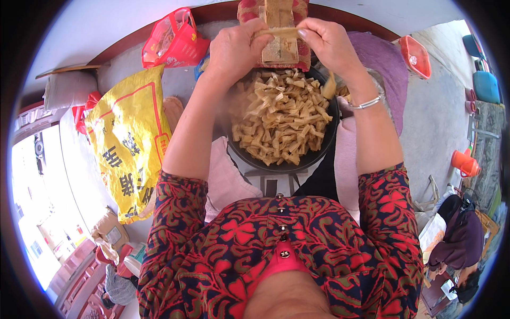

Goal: The person sits on the floor and repeatedly tears dried, light-brown strips into smaller pieces by hand, dropping them into a black bowl. The person handles the strips one at a time and occasionally adjusts the pile in the bowl.

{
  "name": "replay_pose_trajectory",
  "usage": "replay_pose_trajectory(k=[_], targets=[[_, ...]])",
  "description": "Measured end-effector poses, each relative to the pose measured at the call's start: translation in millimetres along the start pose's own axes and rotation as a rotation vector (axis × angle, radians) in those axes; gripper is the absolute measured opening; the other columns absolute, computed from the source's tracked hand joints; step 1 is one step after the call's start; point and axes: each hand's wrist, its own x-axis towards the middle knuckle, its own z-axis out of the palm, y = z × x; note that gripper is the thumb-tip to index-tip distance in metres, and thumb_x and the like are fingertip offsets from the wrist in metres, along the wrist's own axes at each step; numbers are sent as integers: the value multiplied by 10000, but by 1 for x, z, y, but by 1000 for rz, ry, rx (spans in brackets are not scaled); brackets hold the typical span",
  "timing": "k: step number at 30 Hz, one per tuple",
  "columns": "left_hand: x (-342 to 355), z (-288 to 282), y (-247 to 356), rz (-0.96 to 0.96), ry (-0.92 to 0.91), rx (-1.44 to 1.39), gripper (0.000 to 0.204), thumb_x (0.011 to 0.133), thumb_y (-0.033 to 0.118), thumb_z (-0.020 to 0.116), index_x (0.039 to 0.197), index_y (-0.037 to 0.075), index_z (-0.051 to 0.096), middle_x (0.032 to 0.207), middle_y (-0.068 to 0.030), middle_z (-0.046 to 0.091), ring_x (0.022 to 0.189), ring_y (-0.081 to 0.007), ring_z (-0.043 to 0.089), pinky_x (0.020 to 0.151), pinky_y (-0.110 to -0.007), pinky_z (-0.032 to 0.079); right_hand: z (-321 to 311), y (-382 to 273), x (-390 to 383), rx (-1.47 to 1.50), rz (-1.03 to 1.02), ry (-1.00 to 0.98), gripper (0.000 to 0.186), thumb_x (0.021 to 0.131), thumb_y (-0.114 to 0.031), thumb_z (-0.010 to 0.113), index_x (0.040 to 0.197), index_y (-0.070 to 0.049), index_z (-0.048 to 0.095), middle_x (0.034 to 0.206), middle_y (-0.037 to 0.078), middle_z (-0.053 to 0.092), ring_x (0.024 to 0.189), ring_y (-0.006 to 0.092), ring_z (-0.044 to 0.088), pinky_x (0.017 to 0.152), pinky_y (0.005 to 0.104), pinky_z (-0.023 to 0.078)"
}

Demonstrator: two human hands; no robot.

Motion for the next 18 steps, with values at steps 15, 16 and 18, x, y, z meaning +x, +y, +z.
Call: replay_pose_trajectory(k=[15,16,18], targets=[[-13,-9,7,-72,-205,31,388,892,433,589,1050,89,674,788,-142,676,772,-284,669,707,-388,504,2,12,9,-134,217,38,257,857,-307,628,845,-59,694,657,93,633,499,191,546,517,288,467],[-21,-8,9,-1,-183,-64,411,903,444,574,1052,74,676,790,-146,677,778,-286,670,718,-388,504,3,4,7,151,284,-47,259,872,-305,620,855,-59,696,639,70,617,494,163,532,503,269,452],[-30,5,28,-75,-143,-277,589,923,551,476,1139,24,625,923,-162,681,810,-302,670,768,-407,519,13,-17,-6,731,427,-221,264,902,-302,604,876,-57,698,603,24,584,483,107,503,475,231,422]])
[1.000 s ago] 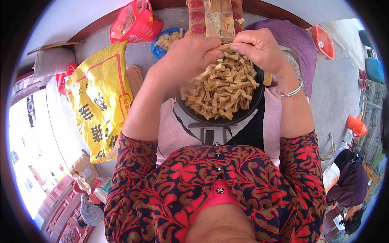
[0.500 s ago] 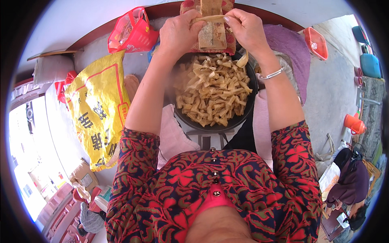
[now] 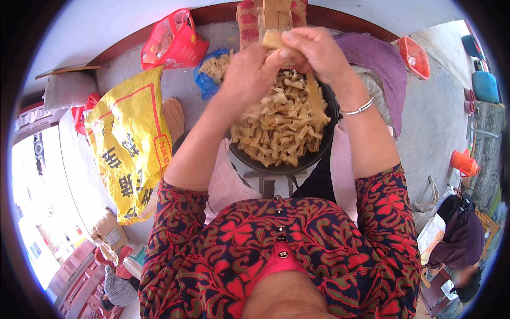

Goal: The person sits on the floor and repeatedly tears dried, light-brown strips into smaller pieces by hand, dropping them into a black bowl. The person handles the strips one at a time and occasionally adjusts the pile in the bowl.

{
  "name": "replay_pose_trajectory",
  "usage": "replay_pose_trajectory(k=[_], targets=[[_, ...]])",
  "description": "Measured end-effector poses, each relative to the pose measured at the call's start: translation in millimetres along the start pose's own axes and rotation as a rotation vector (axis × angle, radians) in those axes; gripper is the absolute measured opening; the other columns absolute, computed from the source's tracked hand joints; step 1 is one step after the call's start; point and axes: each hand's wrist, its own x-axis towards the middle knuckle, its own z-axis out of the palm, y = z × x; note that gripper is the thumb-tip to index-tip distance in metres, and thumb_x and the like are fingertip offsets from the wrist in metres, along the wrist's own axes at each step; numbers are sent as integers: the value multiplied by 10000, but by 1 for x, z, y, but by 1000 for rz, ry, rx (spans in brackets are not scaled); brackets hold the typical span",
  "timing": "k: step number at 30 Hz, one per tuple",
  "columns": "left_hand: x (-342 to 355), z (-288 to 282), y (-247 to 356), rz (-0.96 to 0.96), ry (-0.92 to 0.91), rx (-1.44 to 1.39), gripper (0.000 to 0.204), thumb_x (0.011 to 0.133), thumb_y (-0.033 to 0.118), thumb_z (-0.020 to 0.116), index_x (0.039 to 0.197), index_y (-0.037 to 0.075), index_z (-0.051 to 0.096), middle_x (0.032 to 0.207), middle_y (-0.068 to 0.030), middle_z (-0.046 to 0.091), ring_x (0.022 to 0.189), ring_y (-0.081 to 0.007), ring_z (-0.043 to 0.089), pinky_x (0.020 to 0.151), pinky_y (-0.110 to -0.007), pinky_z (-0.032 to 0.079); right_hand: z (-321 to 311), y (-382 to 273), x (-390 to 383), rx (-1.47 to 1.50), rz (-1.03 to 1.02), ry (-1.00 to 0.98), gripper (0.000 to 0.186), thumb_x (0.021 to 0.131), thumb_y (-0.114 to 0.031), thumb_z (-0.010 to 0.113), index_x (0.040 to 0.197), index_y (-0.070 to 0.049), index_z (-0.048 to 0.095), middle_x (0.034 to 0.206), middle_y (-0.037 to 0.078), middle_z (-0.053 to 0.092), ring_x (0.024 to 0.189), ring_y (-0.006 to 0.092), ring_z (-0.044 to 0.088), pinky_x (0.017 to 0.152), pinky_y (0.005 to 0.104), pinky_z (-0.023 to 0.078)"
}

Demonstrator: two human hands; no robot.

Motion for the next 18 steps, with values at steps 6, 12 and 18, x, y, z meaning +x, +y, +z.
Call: replay_pose_trajectory(k=[6,12,18], targets=[[11,3,25,-232,253,-1234,402,1032,333,273,1029,13,515,839,-103,605,806,-229,596,833,-434,488,27,1,-10,522,160,-284,173,930,-183,582,961,-19,628,634,-14,551,451,44,478,431,176,382],[22,-42,-5,-99,406,-1521,359,1024,355,333,818,88,458,653,18,380,544,-104,311,545,-271,310,38,6,-13,350,310,-370,159,935,-150,562,923,3,603,599,-33,507,440,26,416,415,172,312],[14,-40,3,230,872,-456,444,1002,368,380,786,32,574,693,-22,497,540,-73,370,487,-239,307,48,-2,-21,868,110,-306,193,955,-186,531,954,-2,591,594,-77,407,451,4,330,413,185,292]])
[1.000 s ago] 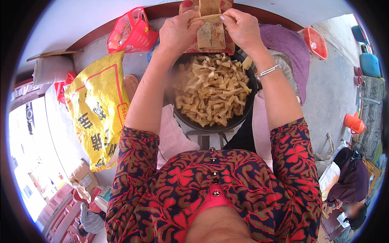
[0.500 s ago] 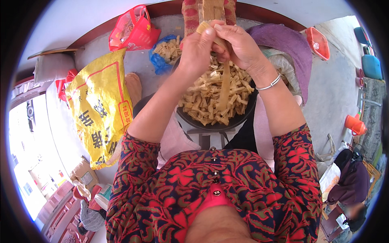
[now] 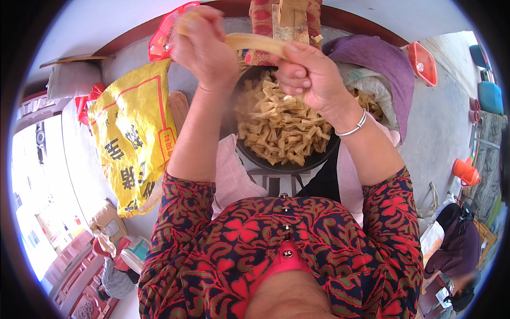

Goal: The person sits on the floor and repeatedly tears dried, light-brown strips into smaller pieces by hand, dropping them into a black bowl. The person handles the strips one at a time and occasionally adjusts the pile in the bowl.

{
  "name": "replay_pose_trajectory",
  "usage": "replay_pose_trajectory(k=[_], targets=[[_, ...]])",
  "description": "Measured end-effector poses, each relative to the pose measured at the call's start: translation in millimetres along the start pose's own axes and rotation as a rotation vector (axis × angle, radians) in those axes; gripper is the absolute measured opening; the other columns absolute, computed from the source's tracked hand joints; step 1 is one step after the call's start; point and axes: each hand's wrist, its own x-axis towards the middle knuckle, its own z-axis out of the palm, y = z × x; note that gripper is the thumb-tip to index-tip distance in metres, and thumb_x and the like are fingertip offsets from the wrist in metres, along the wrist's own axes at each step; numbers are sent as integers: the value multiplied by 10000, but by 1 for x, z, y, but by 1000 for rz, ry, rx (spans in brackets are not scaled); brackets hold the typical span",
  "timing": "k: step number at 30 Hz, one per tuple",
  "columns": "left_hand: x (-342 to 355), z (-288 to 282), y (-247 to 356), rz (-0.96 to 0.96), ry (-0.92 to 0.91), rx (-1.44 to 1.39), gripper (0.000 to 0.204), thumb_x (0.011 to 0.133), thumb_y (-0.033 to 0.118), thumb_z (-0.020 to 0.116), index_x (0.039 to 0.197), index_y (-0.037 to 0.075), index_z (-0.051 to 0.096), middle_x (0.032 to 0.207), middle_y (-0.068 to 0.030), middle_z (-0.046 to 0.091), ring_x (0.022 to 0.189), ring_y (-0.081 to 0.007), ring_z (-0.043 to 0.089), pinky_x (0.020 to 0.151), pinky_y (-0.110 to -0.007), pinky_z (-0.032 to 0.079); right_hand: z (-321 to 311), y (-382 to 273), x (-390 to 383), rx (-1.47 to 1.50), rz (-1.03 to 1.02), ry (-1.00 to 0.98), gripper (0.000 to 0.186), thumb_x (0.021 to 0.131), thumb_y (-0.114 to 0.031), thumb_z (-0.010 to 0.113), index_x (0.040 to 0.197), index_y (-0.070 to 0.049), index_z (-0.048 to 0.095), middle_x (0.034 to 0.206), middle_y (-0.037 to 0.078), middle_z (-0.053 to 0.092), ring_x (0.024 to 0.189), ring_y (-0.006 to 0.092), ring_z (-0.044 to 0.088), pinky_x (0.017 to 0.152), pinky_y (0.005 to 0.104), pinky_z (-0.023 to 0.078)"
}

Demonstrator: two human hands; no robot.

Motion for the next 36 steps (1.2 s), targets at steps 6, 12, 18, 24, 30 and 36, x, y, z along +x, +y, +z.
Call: replay_pose_trajectory(k=[6,12,18,24,30,36], targets=[[-47,18,1,268,-462,2,373,989,250,442,1115,-41,639,1123,-228,628,1077,-325,609,895,-365,482,6,1,-2,-1138,-629,179,235,841,-107,648,1056,-33,588,756,43,651,649,197,627,599,285,491],[-49,20,12,-451,-560,-177,326,939,161,463,1167,-7,624,1164,-135,609,1066,-188,559,921,-277,426,7,1,-6,-1349,-618,355,131,876,-115,604,955,-11,601,693,122,642,599,232,642,556,326,488],[-33,15,4,-718,-687,132,382,754,-79,484,1107,-48,627,1050,-39,613,904,-81,567,775,-211,454,-8,0,-6,-1065,-365,386,248,948,-204,518,879,21,597,557,-1,506,475,92,457,454,263,381],[-35,13,2,227,-526,241,118,682,-4,562,779,-3,630,962,-154,623,790,-257,602,705,-342,489,0,-22,-11,-149,212,315,285,939,-244,513,708,-79,550,501,-61,308,422,55,280,404,230,235],[-30,0,4,207,-673,216,171,735,-59,439,820,-5,578,760,-112,624,642,-190,601,615,-285,497,-1,-22,-12,-511,171,115,173,796,-197,679,787,-50,589,567,-38,452,440,57,376,413,226,305],[-33,4,-5,-330,-567,109,105,767,-19,473,783,10,573,620,-76,569,530,-123,531,513,-275,438,0,-7,-5,-1071,-451,257,176,790,-94,715,901,3,620,711,25,638,646,48,569,584,214,465]])
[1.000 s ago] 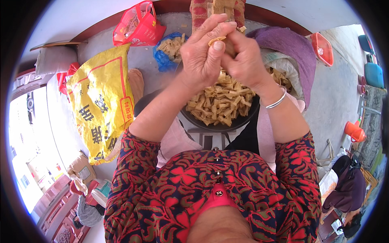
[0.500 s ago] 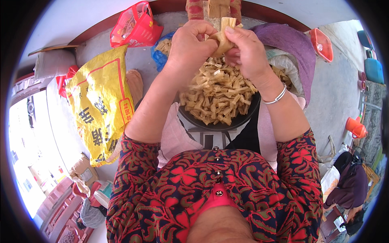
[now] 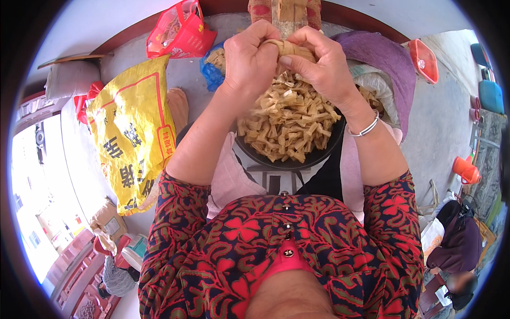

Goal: The person sits on the floor and repeatedly tears dried, light-brown strips into smaller pieces by hand, dropping them into a black bowl. The person handles the strips one at a time and occasionally adjusts the pile in the bowl.

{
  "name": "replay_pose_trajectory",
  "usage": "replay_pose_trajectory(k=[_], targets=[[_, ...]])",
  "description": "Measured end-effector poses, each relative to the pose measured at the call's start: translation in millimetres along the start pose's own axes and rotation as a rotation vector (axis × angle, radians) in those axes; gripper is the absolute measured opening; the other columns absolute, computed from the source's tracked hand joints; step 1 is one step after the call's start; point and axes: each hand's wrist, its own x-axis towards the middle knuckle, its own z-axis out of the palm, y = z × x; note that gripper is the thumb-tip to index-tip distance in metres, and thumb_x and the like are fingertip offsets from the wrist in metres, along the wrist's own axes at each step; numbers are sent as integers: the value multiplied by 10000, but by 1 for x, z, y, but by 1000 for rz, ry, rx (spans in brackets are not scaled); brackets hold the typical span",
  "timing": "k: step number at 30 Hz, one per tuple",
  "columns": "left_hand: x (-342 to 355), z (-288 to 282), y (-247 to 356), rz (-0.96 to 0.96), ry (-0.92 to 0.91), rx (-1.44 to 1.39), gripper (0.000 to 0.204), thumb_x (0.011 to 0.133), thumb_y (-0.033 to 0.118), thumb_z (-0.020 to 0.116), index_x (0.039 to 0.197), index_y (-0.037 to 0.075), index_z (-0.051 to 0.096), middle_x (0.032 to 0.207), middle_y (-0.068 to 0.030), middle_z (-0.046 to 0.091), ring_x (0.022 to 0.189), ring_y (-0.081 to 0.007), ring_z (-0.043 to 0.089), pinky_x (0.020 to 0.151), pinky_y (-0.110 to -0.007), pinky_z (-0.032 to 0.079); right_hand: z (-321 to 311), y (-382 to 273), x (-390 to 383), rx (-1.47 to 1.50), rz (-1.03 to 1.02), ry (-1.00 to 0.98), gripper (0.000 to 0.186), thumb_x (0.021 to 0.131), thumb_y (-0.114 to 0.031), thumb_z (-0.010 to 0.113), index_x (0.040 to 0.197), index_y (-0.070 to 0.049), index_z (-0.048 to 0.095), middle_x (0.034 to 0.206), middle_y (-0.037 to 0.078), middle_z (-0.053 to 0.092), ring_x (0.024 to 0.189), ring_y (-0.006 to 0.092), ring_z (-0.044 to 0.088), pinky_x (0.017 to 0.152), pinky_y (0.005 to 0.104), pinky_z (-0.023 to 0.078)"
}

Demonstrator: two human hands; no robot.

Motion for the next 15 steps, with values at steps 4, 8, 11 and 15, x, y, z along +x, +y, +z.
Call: replay_pose_trajectory(k=[4,8,11,15], targets=[[1,0,-1,-182,-69,-79,86,764,9,498,778,4,582,606,-52,569,553,-82,522,522,-272,442,-10,-2,2,-129,-75,-43,110,827,-68,684,890,5,630,715,7,647,662,44,575,603,204,467],[-2,2,3,-115,-64,9,64,779,-15,530,792,13,586,632,-8,553,585,-53,496,537,-232,422,-24,0,6,148,145,-253,84,844,-85,668,877,-9,657,664,-9,606,563,25,510,491,185,397],[-6,1,7,-74,-61,66,66,810,-44,573,815,19,590,692,52,547,640,-7,474,551,-181,396,-35,1,5,591,400,-427,92,864,-108,653,906,-27,666,616,-39,542,496,10,430,423,177,320],[-5,-3,13,-47,-21,133,46,774,23,659,803,15,625,633,9,572,585,-57,500,548,-236,434,-34,12,1,889,407,-428,106,904,-119,612,953,-36,656,618,-65,484,478,1,380,407,170,278]])
